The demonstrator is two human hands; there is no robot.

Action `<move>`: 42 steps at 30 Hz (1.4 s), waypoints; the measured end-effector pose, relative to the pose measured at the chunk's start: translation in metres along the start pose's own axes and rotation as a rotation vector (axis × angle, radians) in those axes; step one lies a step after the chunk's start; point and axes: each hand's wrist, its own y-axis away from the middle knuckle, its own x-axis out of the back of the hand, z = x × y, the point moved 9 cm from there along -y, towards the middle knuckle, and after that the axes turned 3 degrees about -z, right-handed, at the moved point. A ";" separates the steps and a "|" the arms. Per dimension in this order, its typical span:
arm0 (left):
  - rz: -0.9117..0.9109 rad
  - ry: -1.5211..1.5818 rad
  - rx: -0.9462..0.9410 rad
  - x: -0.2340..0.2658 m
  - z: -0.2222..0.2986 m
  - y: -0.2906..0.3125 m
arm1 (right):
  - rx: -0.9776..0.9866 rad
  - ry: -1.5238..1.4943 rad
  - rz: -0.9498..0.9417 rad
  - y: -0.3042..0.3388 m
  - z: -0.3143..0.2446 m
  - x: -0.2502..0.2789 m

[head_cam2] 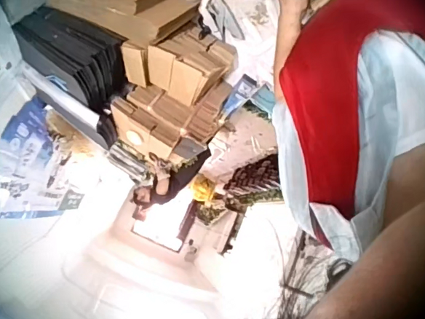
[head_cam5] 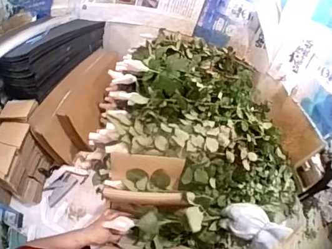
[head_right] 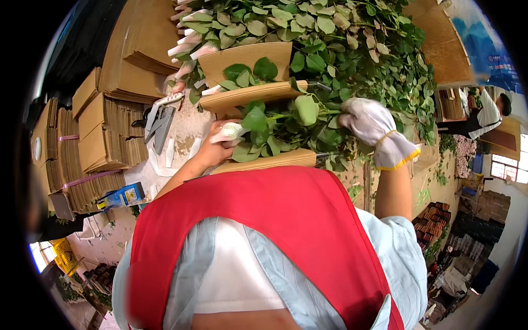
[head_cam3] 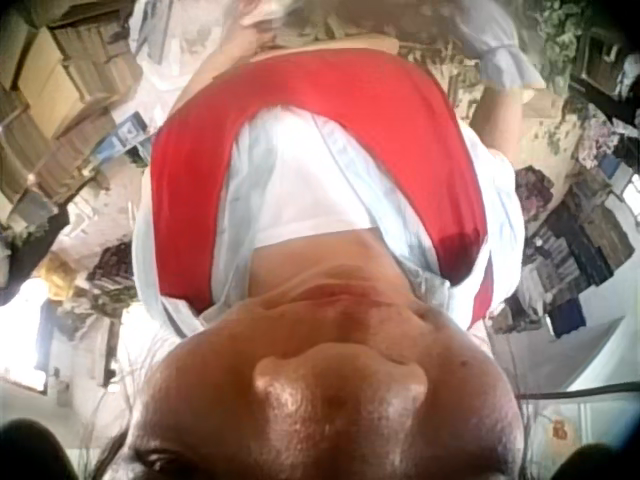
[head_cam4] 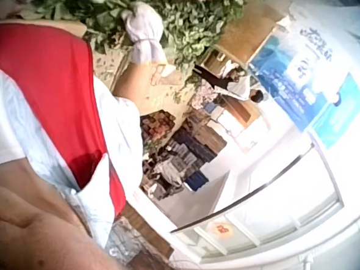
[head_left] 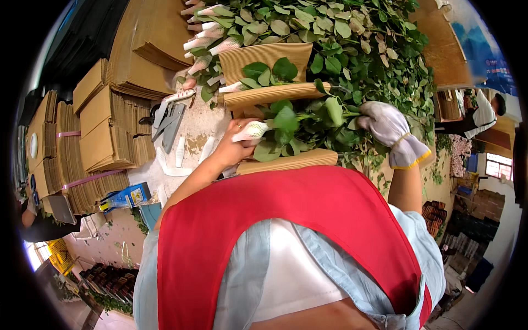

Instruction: The person places flowers into cardboard sleeves by hand, stacks the prepared sleeves, and secures them using a stapler.

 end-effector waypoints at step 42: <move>-0.121 -0.646 -0.155 -0.004 0.008 0.002 | -0.097 0.347 -0.097 -0.037 -0.011 -0.118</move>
